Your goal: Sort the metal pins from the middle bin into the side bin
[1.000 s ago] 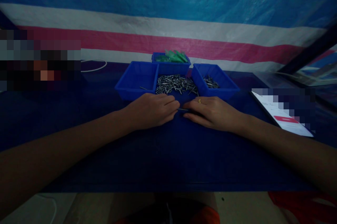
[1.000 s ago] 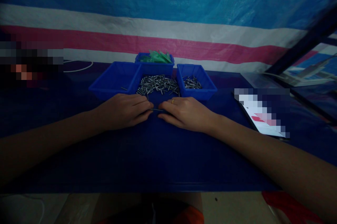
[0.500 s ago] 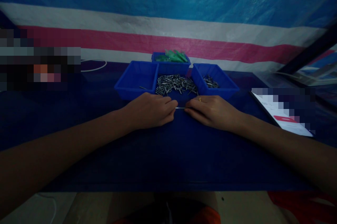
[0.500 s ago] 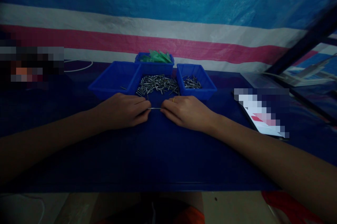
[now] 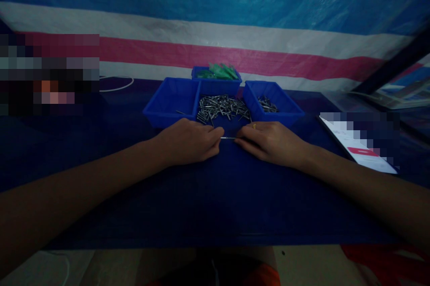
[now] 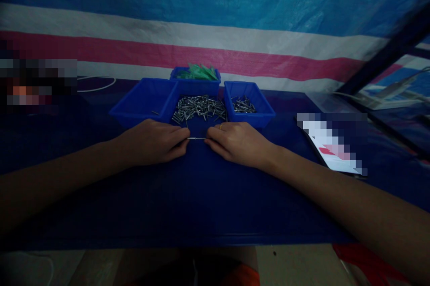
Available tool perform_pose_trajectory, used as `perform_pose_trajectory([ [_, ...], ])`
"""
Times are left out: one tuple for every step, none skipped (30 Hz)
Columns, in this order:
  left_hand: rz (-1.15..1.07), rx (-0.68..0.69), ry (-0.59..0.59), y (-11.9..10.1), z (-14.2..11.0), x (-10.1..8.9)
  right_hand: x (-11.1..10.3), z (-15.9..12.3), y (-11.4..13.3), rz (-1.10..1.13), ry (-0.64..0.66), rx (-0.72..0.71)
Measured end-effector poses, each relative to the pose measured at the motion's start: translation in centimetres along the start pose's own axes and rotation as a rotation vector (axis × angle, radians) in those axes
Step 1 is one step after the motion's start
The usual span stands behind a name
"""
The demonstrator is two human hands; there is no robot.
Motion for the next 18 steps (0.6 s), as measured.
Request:
perform_pose_trajectory([
  [0.000,0.000,0.001,0.00,0.02,0.01,-0.01,0.00,-0.01,-0.002,-0.001,-0.001],
  [0.001,0.001,-0.003,-0.01,0.03,0.00,-0.03,0.00,-0.01,-0.002,-0.003,-0.004],
  [0.002,0.005,-0.009,-0.03,0.04,-0.02,-0.08,0.02,0.01,-0.002,-0.007,-0.006],
  [0.003,0.010,-0.017,-0.06,0.03,-0.06,-0.11,0.03,0.04,0.001,-0.008,-0.011],
  [0.006,0.014,-0.026,-0.10,0.02,-0.10,-0.14,0.04,0.06,0.003,-0.009,-0.014],
  [0.008,0.020,-0.036,-0.14,0.00,-0.14,-0.16,0.04,0.08,0.005,-0.008,-0.016],
  [0.011,0.024,-0.045,-0.17,-0.02,-0.20,-0.18,0.04,0.09,0.006,-0.007,-0.017],
  [0.013,0.028,-0.052,-0.21,-0.04,-0.25,-0.17,0.04,0.08,0.005,-0.005,-0.016],
  [0.016,0.031,-0.056,-0.25,-0.04,-0.30,-0.16,0.03,0.06,0.005,-0.002,-0.013],
  [0.019,0.032,-0.057,-0.29,-0.04,-0.33,-0.12,0.03,0.03,0.007,0.003,-0.010],
  [0.022,0.031,-0.057,-0.31,-0.02,-0.37,-0.08,0.02,0.01,0.008,0.007,-0.008],
  [0.024,0.030,-0.056,-0.33,0.00,-0.42,-0.04,0.02,-0.01,0.010,0.011,-0.007],
  [0.027,0.028,-0.057,-0.35,0.02,-0.47,-0.01,0.02,-0.01,0.010,0.014,-0.007],
  [0.029,0.027,-0.057,-0.37,0.04,-0.53,0.00,0.03,0.01,0.010,0.016,-0.007],
  [0.030,0.023,-0.057,-0.37,0.06,-0.57,0.00,0.04,0.03,0.009,0.017,-0.008],
  [0.030,0.021,-0.055,-0.37,0.07,-0.59,-0.01,0.05,0.05,0.007,0.016,-0.010],
  [0.030,0.018,-0.050,-0.36,0.08,-0.58,-0.03,0.07,0.07,0.006,0.017,-0.009],
  [0.029,0.014,-0.042,-0.34,0.08,-0.53,-0.04,0.08,0.07,0.007,0.019,-0.009],
])
Point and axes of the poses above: each hand's wrist, its own z-axis towards the middle knuckle, its own x-axis out of the palm, y = z × x, the point moved 6 cm from there along z, towards the middle knuckle, and after that the axes turned 5 degrees about x, right-handed, at the moved point
